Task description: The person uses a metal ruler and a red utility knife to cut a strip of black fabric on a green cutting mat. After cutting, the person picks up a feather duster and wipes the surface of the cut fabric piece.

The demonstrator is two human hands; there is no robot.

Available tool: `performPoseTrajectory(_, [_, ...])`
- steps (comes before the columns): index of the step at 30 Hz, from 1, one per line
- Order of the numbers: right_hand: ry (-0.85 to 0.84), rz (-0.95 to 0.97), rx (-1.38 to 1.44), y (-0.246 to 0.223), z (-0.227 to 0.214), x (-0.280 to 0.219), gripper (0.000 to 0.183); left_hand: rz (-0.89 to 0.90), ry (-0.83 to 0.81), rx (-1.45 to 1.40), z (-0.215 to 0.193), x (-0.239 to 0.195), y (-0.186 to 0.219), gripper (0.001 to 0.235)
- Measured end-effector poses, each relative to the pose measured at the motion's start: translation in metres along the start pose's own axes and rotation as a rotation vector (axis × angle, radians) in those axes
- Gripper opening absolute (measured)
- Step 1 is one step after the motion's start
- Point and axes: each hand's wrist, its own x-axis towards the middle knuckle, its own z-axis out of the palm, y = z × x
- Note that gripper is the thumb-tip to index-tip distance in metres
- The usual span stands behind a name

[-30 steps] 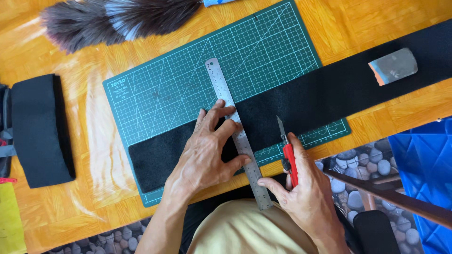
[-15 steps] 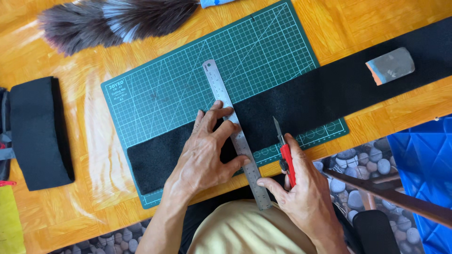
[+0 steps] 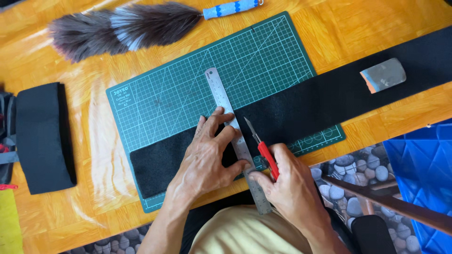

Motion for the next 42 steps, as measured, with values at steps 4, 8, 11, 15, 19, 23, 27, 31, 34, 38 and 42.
performPoseTrajectory(4, [-0.023, 0.044, 0.003, -0.003, -0.003, 0.003, 0.046, -0.022, -0.026, -0.017, -0.001, -0.001, 0.0, 0.059])
performPoseTrajectory(8, [-0.019, 0.031, -0.035, 0.003, 0.0, 0.005, 0.049, -0.01, -0.018, -0.012, -0.001, 0.001, 0.0, 0.06])
performPoseTrajectory(11, [-0.018, 0.014, -0.045, 0.006, 0.003, 0.005, 0.049, -0.005, -0.008, -0.009, -0.001, -0.001, -0.001, 0.06])
performPoseTrajectory(15, [-0.028, 0.02, -0.04, 0.008, 0.004, 0.006, 0.048, 0.009, 0.0, -0.009, -0.001, 0.0, -0.001, 0.058])
performPoseTrajectory(19, [-0.009, 0.007, -0.048, 0.012, 0.007, 0.005, 0.05, 0.006, 0.001, -0.007, -0.002, 0.0, 0.001, 0.059])
performPoseTrajectory(23, [-0.041, 0.062, -0.022, 0.017, 0.009, 0.005, 0.05, 0.038, 0.021, 0.025, -0.002, -0.002, 0.002, 0.066])
performPoseTrajectory(27, [-0.045, 0.045, -0.034, 0.021, 0.012, 0.006, 0.05, 0.069, 0.035, 0.061, -0.005, -0.003, 0.002, 0.073])
performPoseTrajectory(31, [-0.064, 0.048, -0.048, 0.032, 0.019, 0.009, 0.052, 0.095, 0.045, 0.115, -0.009, -0.002, 0.003, 0.078])
performPoseTrajectory(34, [-0.056, 0.057, -0.056, 0.036, 0.022, 0.011, 0.053, 0.126, 0.065, 0.184, -0.011, 0.0, 0.002, 0.093])
performPoseTrajectory(38, [-0.068, 0.056, -0.062, 0.033, 0.02, 0.011, 0.056, 0.156, 0.066, 0.259, -0.008, -0.001, -0.004, 0.098])
performPoseTrajectory(42, [-0.074, 0.047, -0.049, 0.032, 0.019, 0.01, 0.053, 0.13, 0.029, 0.25, -0.007, -0.001, -0.011, 0.097])
